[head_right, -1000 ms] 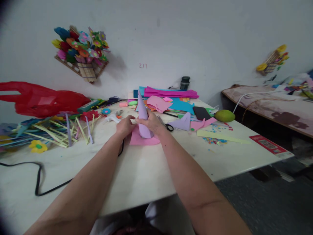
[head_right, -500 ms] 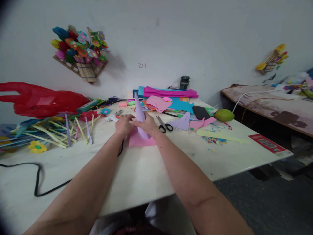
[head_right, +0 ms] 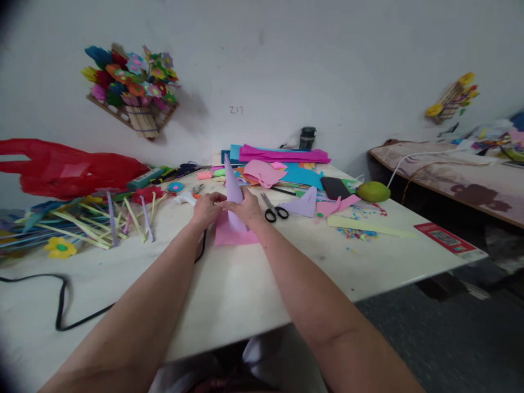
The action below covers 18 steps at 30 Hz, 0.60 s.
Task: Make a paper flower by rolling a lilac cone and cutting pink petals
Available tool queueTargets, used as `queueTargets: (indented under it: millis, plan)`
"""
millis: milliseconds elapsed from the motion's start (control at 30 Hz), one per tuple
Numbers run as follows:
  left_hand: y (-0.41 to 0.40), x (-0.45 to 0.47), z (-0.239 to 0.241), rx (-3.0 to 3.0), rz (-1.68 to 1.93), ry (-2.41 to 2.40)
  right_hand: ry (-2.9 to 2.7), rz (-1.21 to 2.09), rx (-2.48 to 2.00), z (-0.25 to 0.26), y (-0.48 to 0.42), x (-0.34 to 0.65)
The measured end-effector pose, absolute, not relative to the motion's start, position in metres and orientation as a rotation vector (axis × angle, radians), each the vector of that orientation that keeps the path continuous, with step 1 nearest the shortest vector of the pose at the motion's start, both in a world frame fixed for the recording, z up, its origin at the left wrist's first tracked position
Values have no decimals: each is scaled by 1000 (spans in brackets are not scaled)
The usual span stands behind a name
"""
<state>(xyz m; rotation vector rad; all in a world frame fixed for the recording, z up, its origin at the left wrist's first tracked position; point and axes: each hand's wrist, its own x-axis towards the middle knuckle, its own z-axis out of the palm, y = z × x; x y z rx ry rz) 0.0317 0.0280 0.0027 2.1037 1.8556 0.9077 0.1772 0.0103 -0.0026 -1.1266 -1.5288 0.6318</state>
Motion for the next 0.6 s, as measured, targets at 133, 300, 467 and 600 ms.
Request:
queueTargets:
  millis: [133, 300, 467, 600]
  plan:
    - [31, 31, -1, 2046, 959, 1791, -1507, 622, -1137, -4, 11, 177]
    - [37, 29, -7, 1909, 1111, 1637, -1513, 619, -1110, -6, 13, 177]
    - [39, 30, -7, 1610, 1286, 1208, -1527, 628, -1099, -7, 12, 178]
    - [37, 34, -1, 1430, 1326, 928, -1551, 685, -1055, -6, 10, 180]
